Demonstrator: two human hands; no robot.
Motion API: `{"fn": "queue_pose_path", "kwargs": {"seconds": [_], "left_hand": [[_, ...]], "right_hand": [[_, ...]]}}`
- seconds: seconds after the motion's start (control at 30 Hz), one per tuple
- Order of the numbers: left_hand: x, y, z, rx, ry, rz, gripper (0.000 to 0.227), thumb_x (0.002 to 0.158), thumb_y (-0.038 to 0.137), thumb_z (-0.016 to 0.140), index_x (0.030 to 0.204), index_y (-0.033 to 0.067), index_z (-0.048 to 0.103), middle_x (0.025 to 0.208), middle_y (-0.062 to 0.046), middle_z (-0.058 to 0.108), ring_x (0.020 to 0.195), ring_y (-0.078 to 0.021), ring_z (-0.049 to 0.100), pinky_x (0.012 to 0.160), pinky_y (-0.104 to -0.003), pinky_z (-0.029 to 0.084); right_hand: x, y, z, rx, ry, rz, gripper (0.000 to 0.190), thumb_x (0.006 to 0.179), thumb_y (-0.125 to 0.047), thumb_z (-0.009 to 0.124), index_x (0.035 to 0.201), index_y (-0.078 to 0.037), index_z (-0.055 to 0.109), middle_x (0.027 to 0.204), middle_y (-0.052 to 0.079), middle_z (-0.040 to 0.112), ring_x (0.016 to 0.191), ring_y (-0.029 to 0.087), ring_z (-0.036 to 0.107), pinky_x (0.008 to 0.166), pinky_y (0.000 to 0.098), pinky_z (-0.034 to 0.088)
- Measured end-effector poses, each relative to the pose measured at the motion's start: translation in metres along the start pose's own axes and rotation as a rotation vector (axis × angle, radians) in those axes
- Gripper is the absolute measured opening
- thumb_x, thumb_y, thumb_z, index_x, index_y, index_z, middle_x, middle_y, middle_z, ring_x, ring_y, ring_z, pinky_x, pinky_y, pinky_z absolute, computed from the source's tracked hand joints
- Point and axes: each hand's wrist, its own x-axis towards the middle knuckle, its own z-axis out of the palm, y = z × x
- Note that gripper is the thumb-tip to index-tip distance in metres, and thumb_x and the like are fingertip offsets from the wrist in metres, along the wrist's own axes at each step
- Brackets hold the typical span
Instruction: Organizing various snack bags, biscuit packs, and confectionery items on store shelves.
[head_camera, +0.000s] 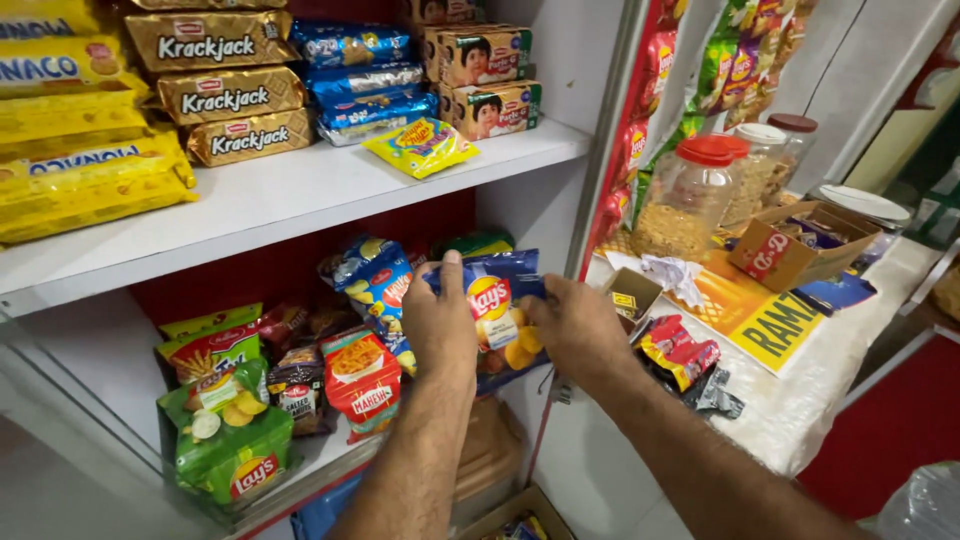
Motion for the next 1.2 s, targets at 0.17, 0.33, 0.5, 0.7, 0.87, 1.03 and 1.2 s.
{"fn": "queue_pose_path", "kwargs": {"seconds": [0.17, 0.33, 0.5, 0.7, 0.87, 1.03, 1.2], "left_hand": [[0.007, 0.002, -0.012, 0.079, -0.015, 0.125, 0.030, 0.092, 0.035, 0.071, 0.094, 0.0063, 0.075, 0.086, -0.010, 0.077, 0.080, -0.0232, 0.072, 0.077, -0.038, 0.055], [0.009, 0.014, -0.017, 0.147, -0.050, 0.060, 0.024, 0.086, 0.033, 0.077, 0.089, 0.0091, 0.078, 0.080, -0.003, 0.077, 0.073, -0.0148, 0.071, 0.071, -0.034, 0.055], [0.023, -0.007, -0.004, 0.001, -0.043, 0.047, 0.018, 0.088, 0.023, 0.078, 0.090, 0.0057, 0.075, 0.078, -0.004, 0.076, 0.069, -0.0128, 0.067, 0.063, -0.031, 0.053], [0.037, -0.051, 0.009, 0.151, -0.077, 0.193, 0.015, 0.086, 0.006, 0.074, 0.100, 0.0062, 0.069, 0.088, -0.005, 0.075, 0.079, -0.0156, 0.073, 0.072, -0.031, 0.058], [0.036, -0.070, 0.018, 0.324, -0.047, 0.241, 0.025, 0.083, 0.002, 0.073, 0.105, 0.0046, 0.062, 0.105, -0.013, 0.062, 0.089, -0.0245, 0.070, 0.077, -0.037, 0.058], [0.039, -0.082, 0.023, 0.451, -0.039, 0.198, 0.027, 0.085, -0.001, 0.068, 0.111, 0.0057, 0.062, 0.117, -0.015, 0.053, 0.094, -0.0325, 0.067, 0.082, -0.042, 0.058], [0.049, -0.123, 0.026, 0.560, -0.185, 0.278, 0.028, 0.085, -0.003, 0.067, 0.111, 0.0047, 0.070, 0.125, -0.013, 0.056, 0.108, -0.0322, 0.067, 0.095, -0.041, 0.055]], "right_hand": [[0.015, 0.008, 0.005, -0.021, 0.085, -0.008, 0.030, 0.093, -0.033, 0.068, 0.104, -0.006, 0.073, 0.085, 0.022, 0.071, 0.087, 0.041, 0.070, 0.080, 0.0499, 0.054], [0.026, 0.011, 0.010, 0.011, 0.253, -0.086, 0.029, 0.086, -0.032, 0.073, 0.103, -0.009, 0.077, 0.094, 0.021, 0.070, 0.091, 0.038, 0.071, 0.082, 0.0492, 0.055], [0.038, 0.009, 0.016, -0.021, 0.197, 0.006, 0.032, 0.090, -0.031, 0.069, 0.112, -0.008, 0.073, 0.094, 0.022, 0.073, 0.093, 0.039, 0.071, 0.084, 0.0486, 0.054], [0.056, 0.030, 0.043, 0.047, 0.100, 0.088, 0.034, 0.092, -0.033, 0.066, 0.113, -0.006, 0.073, 0.096, 0.021, 0.077, 0.095, 0.036, 0.074, 0.090, 0.0452, 0.056], [0.075, 0.054, 0.072, 0.058, 0.059, 0.163, 0.033, 0.095, -0.034, 0.063, 0.114, -0.009, 0.072, 0.099, 0.021, 0.075, 0.099, 0.038, 0.072, 0.091, 0.0465, 0.054], [0.098, 0.088, 0.118, 0.052, 0.026, 0.138, 0.033, 0.097, -0.034, 0.060, 0.115, -0.008, 0.072, 0.098, 0.023, 0.075, 0.098, 0.041, 0.073, 0.089, 0.0484, 0.056], [0.125, 0.118, 0.171, 0.023, -0.071, 0.114, 0.035, 0.098, -0.036, 0.058, 0.116, -0.010, 0.074, 0.101, 0.023, 0.076, 0.101, 0.042, 0.073, 0.092, 0.0485, 0.056]]}}
